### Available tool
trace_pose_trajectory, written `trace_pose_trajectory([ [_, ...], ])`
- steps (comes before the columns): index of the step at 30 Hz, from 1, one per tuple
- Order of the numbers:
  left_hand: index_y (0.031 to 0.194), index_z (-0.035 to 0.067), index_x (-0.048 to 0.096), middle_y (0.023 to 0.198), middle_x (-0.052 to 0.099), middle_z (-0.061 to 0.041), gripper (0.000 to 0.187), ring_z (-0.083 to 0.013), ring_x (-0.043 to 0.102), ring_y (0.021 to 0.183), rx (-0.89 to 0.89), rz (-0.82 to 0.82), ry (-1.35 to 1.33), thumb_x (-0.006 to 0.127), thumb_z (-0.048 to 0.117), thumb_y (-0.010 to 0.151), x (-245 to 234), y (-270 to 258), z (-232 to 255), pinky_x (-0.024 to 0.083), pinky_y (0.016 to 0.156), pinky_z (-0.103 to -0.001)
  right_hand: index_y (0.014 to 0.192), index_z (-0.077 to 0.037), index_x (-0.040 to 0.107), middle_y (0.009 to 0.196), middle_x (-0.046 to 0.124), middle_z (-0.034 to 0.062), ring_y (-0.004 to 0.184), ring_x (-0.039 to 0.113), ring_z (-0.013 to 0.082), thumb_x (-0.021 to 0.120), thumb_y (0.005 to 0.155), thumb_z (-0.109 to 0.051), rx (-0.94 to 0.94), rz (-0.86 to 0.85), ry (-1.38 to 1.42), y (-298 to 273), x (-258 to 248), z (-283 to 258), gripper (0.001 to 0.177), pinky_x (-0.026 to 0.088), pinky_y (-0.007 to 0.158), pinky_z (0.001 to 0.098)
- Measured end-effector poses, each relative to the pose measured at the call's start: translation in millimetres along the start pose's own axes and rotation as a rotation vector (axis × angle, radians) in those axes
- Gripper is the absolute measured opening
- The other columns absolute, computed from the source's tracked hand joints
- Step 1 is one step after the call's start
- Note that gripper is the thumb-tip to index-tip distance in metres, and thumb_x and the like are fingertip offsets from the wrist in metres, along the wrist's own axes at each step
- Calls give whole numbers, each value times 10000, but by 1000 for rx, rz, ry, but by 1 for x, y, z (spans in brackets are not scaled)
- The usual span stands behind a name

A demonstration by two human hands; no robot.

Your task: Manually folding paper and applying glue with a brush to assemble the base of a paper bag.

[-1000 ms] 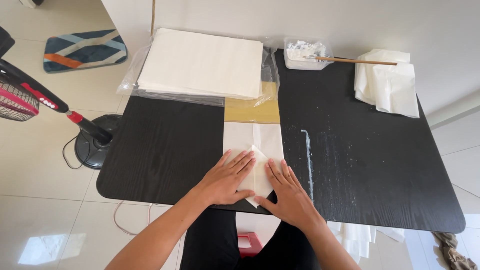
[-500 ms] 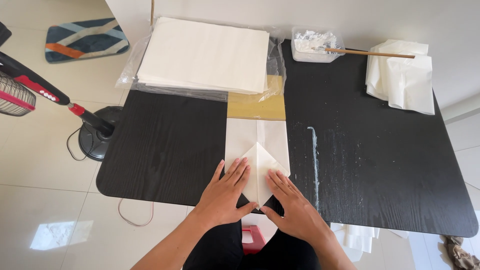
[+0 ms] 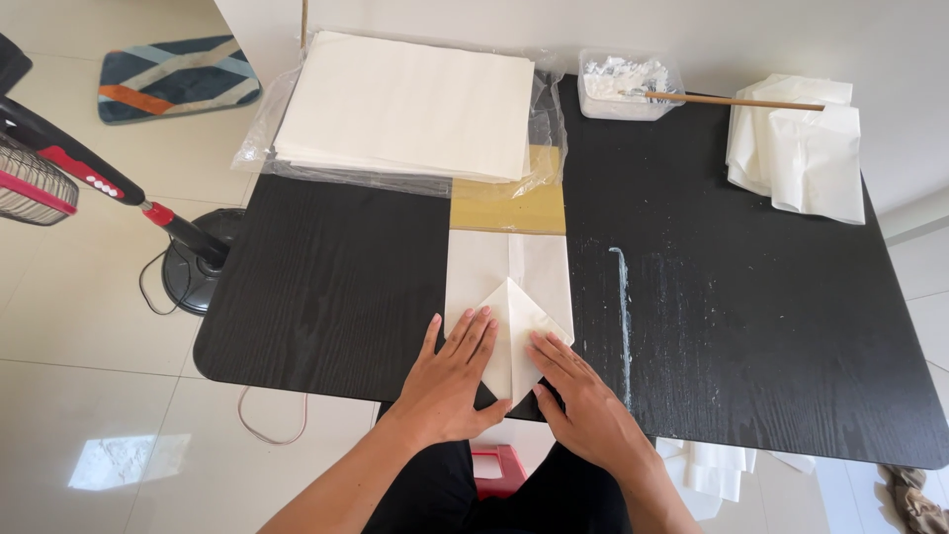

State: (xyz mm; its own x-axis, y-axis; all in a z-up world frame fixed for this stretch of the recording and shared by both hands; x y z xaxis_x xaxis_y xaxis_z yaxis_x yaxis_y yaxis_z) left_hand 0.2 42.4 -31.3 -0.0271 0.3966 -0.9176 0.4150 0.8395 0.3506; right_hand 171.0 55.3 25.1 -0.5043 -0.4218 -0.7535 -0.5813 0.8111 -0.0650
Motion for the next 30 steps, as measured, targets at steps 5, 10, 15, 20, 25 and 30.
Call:
trace_pose_trajectory([
  [5, 1628, 63, 144, 1725, 112, -111, 1171, -259, 58, 1623, 15, 53, 28, 356, 933, 874, -3, 1, -3, 39, 1286, -536, 1525, -33, 432, 1633, 394, 116, 1546, 286, 254, 621, 985, -300, -20, 94, -86, 2, 8, -3, 632, 261, 1228, 442],
  [10, 1606, -6, 67, 1704, 6, -179, 1015, -307, -33, 1564, 23, -466, -466, 402, 719, 980, -19, 20, -10, -31, 1198, -592, 1486, 9, 466, 1614, 406, 159, 1531, 313, 318, 677, 968, -332, -109, 189, -194, 2, 13, -5, 655, 299, 1219, 480],
  [15, 1621, 43, 100, 1720, 50, -114, 802, -240, 35, 1573, 42, -550, -543, 383, 525, 1045, -16, 19, -19, 31, 1218, -520, 1485, 2, 476, 1619, 411, 130, 1526, 325, 292, 750, 912, -427, -115, 203, -246, 1, 12, -11, 767, 300, 1220, 464],
  [20, 1590, 46, 272, 1682, 256, -95, 719, -291, 199, 1546, 62, -354, -443, 366, 522, 1060, 7, 22, -25, 174, 1197, -517, 1581, -33, 317, 1678, 283, 126, 1561, 208, 270, 662, 940, -549, -56, 62, -293, 8, 11, -4, 893, 169, 1249, 433],
  [25, 1627, 113, 137, 1724, 76, -38, 872, -287, 43, 1573, 83, -609, -444, 387, 664, 1000, -5, 47, -37, 72, 1225, -535, 1606, -55, 262, 1691, 240, 125, 1574, 134, 316, 449, 1056, -432, -46, -4, -239, 31, 1, 4, 692, 127, 1253, 445],
  [30, 1638, 143, 226, 1738, 128, -80, 1044, -349, 50, 1598, 24, -819, -447, 505, 771, 854, -39, 66, -49, 12, 1278, -578, 1636, -193, 281, 1707, 251, -8, 1581, 107, 315, 301, 1082, -493, 199, -173, -411, 56, -9, -9, 631, 90, 1287, 435],
])
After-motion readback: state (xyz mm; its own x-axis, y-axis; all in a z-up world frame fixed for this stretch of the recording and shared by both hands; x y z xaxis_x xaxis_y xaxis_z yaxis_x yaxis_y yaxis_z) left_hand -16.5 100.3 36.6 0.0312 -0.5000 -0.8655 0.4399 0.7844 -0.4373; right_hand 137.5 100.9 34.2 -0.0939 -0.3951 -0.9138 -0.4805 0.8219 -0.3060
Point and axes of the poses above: each hand's wrist, its own y-axis towards the middle knuckle, its own x-axis out of the palm, z = x × y, the point moved 6 cm from there along y, towards the middle knuckle
